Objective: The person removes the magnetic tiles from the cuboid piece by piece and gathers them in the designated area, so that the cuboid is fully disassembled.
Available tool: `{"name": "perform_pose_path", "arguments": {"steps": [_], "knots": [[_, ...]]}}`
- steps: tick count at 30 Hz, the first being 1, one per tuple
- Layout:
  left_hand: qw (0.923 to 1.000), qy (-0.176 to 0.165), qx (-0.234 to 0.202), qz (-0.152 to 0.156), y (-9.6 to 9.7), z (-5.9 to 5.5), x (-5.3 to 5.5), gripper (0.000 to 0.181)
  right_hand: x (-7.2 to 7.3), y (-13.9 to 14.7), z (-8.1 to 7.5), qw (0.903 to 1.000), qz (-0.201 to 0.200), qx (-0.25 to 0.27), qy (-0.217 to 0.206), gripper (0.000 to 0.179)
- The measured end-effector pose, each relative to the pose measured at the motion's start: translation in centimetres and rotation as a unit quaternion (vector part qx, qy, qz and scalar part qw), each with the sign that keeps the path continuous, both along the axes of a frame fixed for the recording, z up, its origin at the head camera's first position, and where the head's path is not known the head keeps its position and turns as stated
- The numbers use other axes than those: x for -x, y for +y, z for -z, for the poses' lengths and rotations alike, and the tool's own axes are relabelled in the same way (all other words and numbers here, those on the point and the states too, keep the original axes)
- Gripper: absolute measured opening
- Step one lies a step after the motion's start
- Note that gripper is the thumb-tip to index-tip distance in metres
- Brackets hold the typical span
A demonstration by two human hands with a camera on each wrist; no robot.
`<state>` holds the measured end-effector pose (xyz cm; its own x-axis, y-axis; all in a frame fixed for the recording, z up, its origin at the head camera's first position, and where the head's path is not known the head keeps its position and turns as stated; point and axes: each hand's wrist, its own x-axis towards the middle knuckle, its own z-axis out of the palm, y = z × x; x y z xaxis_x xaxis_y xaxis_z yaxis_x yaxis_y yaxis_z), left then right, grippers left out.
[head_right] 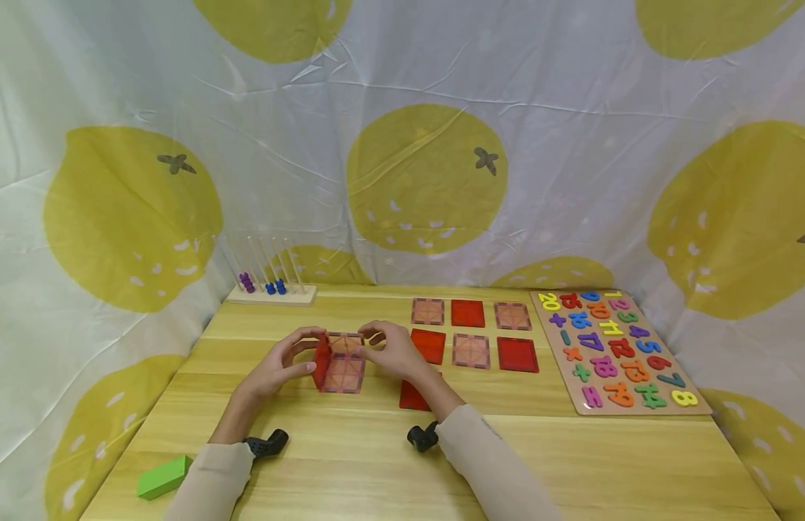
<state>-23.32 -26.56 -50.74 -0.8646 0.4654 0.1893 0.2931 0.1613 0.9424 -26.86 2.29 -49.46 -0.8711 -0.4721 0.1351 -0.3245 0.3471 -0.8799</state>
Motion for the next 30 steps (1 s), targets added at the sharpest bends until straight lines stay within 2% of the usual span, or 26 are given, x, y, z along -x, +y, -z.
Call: {"name": "perform_pose_path", "arguments": {"steps": [9,30], "knots": [[0.9993,-0.012,-0.028,0.020,0.1,-0.1,0.0,0.067,0.3,-1.2,0.3,0.9999,0.004,0.009,0.011,0.028],[0.9996,-0.013,-0.022,0.014,-0.1,-0.1,-0.1,0.066,0.4,-2.1,0.1,0.9991,0.020,-0.027,0.026,0.021]]}}
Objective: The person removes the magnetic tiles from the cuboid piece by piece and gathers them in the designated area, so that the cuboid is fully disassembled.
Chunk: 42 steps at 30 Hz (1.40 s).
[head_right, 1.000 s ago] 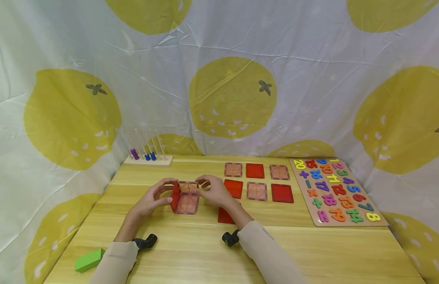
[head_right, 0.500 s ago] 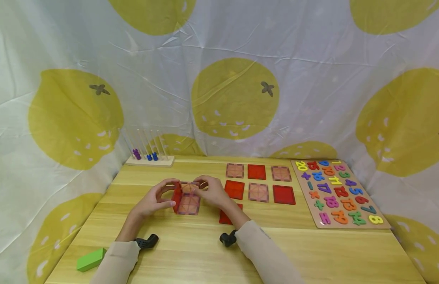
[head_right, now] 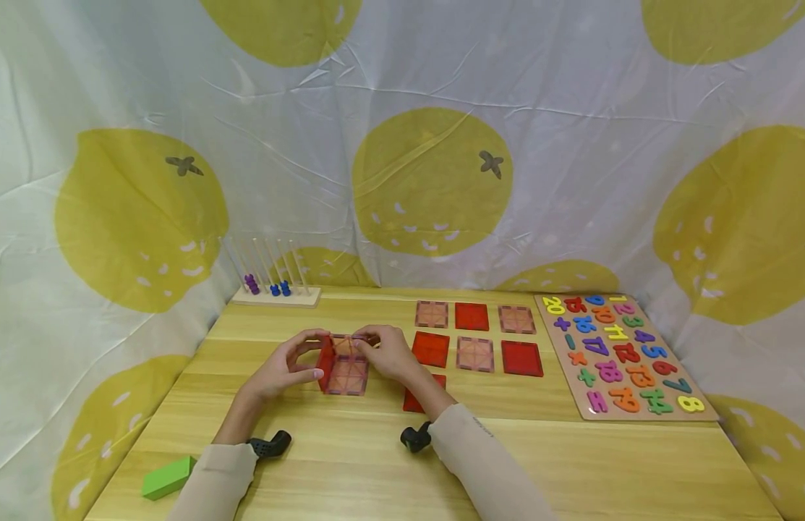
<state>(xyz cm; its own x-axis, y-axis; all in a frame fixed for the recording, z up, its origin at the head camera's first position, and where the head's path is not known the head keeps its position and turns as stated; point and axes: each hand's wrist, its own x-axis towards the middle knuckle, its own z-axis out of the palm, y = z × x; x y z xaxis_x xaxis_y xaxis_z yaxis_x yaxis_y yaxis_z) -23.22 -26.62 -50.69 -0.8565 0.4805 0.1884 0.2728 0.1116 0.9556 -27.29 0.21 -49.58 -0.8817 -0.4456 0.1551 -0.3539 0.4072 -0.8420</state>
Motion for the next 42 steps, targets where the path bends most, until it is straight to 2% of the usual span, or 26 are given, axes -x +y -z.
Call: {"name": "perform_pose_path", "arguments": {"steps": [8,21,27,33,42], "knots": [[0.9999,-0.002,0.009,-0.007,0.1,0.1,0.2,0.066,0.0,0.3,0.2,0.9997,0.019,0.000,0.017,0.021],[1.0000,-0.002,0.005,-0.004,0.2,0.4,0.2,0.069,-0.2,1.5,0.1,0.9991,0.031,0.029,-0.011,0.023],[1.0000,-0.009,0.001,-0.003,0.3,0.1,0.2,0.071,-0.3,2.4,0.0,0.9971,0.031,0.067,-0.019,0.024],[0.9999,-0.009,-0.009,0.000,0.4,0.2,0.2,0.070,-1.1,4.2,-0.5,0.9943,0.024,0.087,-0.056,0.025],[0.9999,-0.013,-0.006,-0.004,0.4,0.0,0.0,0.067,-2.9,8.9,-1.3,0.9910,0.046,0.092,-0.085,0.026]]}}
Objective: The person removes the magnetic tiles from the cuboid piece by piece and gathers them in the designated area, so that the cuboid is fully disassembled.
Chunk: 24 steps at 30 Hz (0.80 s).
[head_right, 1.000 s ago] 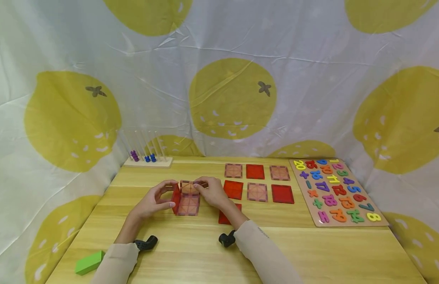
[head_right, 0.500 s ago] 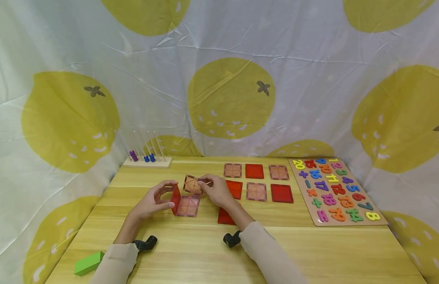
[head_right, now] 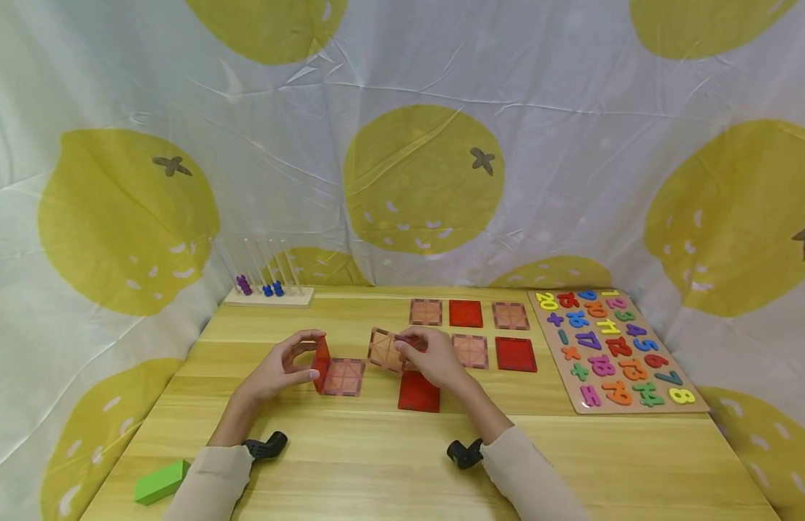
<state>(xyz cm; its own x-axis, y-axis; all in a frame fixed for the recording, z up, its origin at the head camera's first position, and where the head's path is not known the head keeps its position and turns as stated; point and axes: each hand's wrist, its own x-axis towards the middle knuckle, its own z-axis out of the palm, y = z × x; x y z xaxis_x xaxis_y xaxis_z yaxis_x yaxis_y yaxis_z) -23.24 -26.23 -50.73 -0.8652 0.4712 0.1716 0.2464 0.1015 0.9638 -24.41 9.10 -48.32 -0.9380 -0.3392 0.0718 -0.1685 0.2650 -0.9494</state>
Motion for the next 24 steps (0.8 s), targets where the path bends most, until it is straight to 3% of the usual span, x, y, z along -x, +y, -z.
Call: {"name": "perform_pose_path", "arguments": {"steps": [6,16,24], "knots": [[1.0000,0.000,0.005,-0.002,0.0,0.2,0.1,0.070,-1.3,3.7,-0.3,0.9991,0.031,-0.019,0.022,0.029],[0.9998,-0.016,0.003,-0.008,0.0,0.2,0.1,0.071,-2.9,9.3,0.0,0.9982,0.059,-0.010,0.010,0.029],[0.9999,-0.015,0.002,-0.004,0.1,0.2,0.1,0.071,-3.9,11.9,0.6,0.9984,0.055,-0.013,0.005,0.025]]}}
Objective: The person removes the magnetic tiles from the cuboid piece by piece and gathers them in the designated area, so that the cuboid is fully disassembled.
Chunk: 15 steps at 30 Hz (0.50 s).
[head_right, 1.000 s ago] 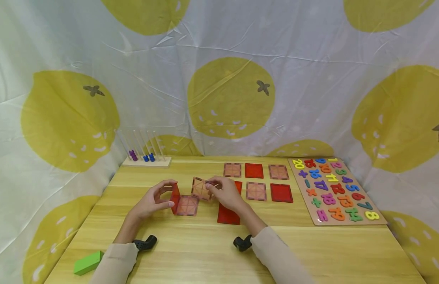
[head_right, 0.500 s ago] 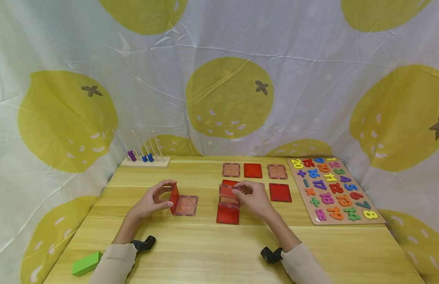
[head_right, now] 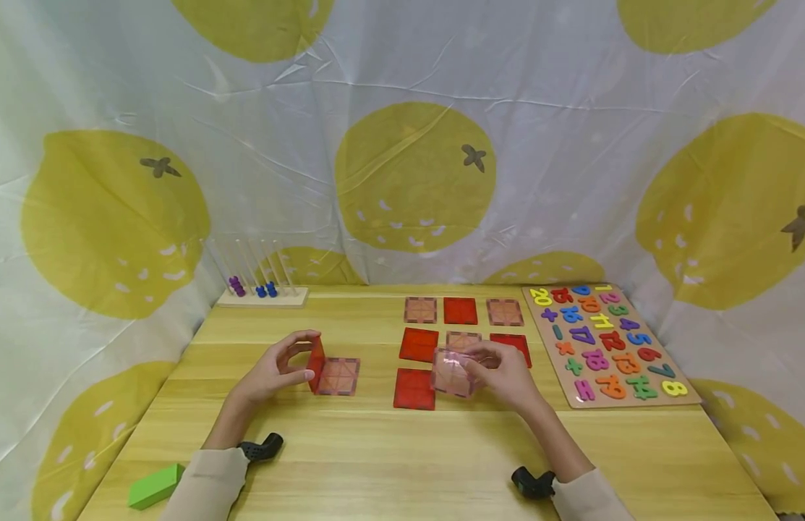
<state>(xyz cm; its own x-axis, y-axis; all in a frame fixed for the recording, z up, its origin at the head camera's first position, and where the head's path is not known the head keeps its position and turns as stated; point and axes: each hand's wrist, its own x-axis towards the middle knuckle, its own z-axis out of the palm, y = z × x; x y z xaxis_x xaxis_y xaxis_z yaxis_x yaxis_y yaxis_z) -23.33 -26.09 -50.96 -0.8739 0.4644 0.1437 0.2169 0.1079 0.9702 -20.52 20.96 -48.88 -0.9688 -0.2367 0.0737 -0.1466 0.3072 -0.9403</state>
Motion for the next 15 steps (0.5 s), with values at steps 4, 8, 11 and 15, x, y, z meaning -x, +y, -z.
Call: {"name": "perform_pose_path", "arguments": {"steps": [4,8,11,15], "knots": [[1.0000,0.000,-0.003,0.002,0.0,0.0,0.0,0.071,-0.3,0.8,0.4,1.0000,-0.002,-0.005,-0.002,0.026],[1.0000,0.002,-0.001,0.003,0.0,0.0,0.0,0.071,-0.5,1.4,0.7,0.9998,0.001,-0.021,-0.001,0.026],[1.0000,0.004,0.005,0.002,0.0,0.0,0.0,0.071,-0.6,1.8,0.9,0.9996,0.002,-0.026,-0.008,0.026],[0.9999,0.010,0.010,0.002,-0.1,0.1,0.1,0.070,-0.8,2.1,1.2,0.9992,-0.006,-0.020,-0.035,0.028]]}}
